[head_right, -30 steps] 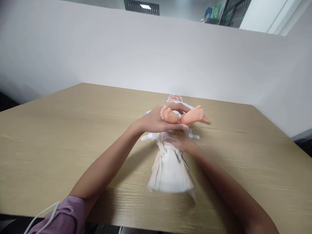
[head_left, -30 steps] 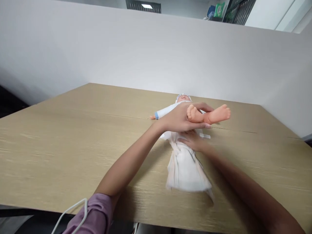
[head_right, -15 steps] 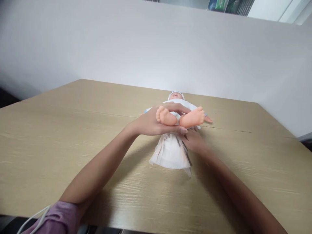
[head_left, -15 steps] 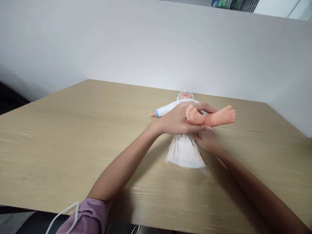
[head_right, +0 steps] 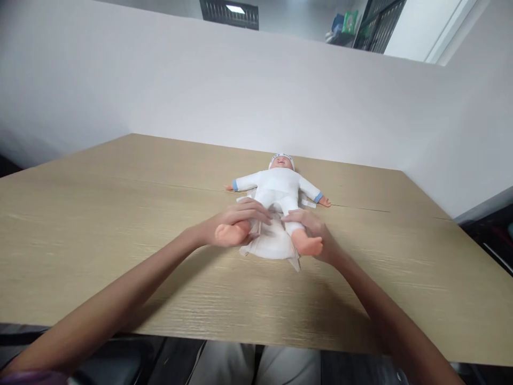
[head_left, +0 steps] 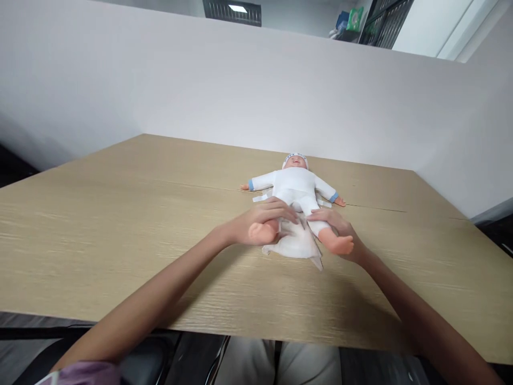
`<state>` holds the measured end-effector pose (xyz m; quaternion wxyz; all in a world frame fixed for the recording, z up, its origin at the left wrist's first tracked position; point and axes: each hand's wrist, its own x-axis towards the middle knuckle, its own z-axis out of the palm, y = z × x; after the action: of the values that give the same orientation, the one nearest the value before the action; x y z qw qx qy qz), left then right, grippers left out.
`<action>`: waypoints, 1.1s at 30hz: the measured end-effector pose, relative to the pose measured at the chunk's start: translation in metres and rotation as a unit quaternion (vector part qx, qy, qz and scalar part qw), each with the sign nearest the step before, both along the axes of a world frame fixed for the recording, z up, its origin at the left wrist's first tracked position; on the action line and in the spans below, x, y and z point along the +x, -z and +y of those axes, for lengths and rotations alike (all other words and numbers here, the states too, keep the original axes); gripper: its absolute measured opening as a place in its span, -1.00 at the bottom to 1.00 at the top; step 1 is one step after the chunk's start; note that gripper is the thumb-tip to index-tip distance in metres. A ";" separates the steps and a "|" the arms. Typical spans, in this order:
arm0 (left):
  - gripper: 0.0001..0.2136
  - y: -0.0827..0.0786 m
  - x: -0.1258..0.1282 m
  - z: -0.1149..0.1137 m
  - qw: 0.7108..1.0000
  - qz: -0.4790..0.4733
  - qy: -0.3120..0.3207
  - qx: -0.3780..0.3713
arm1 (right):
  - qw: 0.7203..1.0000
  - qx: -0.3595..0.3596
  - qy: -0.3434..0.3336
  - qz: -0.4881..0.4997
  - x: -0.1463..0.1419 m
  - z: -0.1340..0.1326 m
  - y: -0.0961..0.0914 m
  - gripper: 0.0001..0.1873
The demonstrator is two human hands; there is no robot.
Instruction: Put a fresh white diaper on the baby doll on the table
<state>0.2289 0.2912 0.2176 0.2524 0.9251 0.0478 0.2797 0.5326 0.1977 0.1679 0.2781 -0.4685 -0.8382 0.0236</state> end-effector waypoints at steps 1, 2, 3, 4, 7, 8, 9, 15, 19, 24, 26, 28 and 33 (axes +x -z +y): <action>-0.75 0.010 -0.011 0.003 1.000 0.010 -0.017 0.021 | 0.999 0.005 -0.031 0.008 0.006 -0.001 0.006 -0.56; -0.75 0.020 -0.021 0.005 0.999 0.023 -0.033 0.036 | 0.998 0.013 -0.062 0.014 0.012 -0.001 0.012 -0.55; -0.73 0.031 -0.030 0.008 0.997 0.039 -0.046 0.046 | 0.996 0.023 -0.089 0.017 0.018 -0.002 0.019 -0.55; -0.69 0.041 -0.038 0.010 0.996 0.054 -0.053 0.051 | 0.993 0.031 -0.109 0.019 0.022 -0.004 0.025 -0.54; -0.53 0.063 -0.050 0.013 0.992 0.096 -0.049 0.059 | 0.993 0.025 -0.112 0.010 0.028 -0.007 0.037 -0.52; -0.49 0.066 -0.051 0.013 0.991 0.107 -0.044 0.062 | 0.994 0.016 -0.108 0.004 0.028 -0.007 0.039 -0.53; -0.46 0.067 -0.052 0.012 0.990 0.116 -0.038 0.067 | 0.995 0.008 -0.104 -0.002 0.029 -0.007 0.039 -0.54; -0.42 0.061 -0.052 0.009 0.987 0.134 -0.030 0.084 | 0.994 -0.028 -0.099 -0.026 0.033 -0.008 0.041 -0.55; -0.45 0.064 -0.054 0.006 0.983 0.146 -0.043 0.101 | 0.993 -0.050 -0.102 -0.009 0.035 -0.010 0.044 -0.58; -0.46 0.065 -0.053 0.006 0.984 0.151 -0.042 0.083 | 0.986 -0.098 -0.118 0.061 0.037 -0.006 0.045 -0.60; -0.48 0.060 -0.054 0.007 0.986 0.153 -0.032 0.055 | 0.980 -0.121 -0.131 0.086 0.039 -0.005 0.041 -0.57; -0.54 0.052 -0.054 0.005 0.987 0.156 -0.026 0.025 | 0.975 -0.141 -0.145 0.097 0.038 -0.006 0.032 -0.54; -0.59 0.039 -0.039 -0.017 0.977 0.177 -0.117 -0.019 | 0.988 -0.140 -0.068 0.015 0.014 -0.023 0.013 -0.48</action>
<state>0.1899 0.2745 0.1787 0.2231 0.9429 0.2050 0.1384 0.5462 0.1744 0.1554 0.2202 -0.4444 -0.8522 0.1667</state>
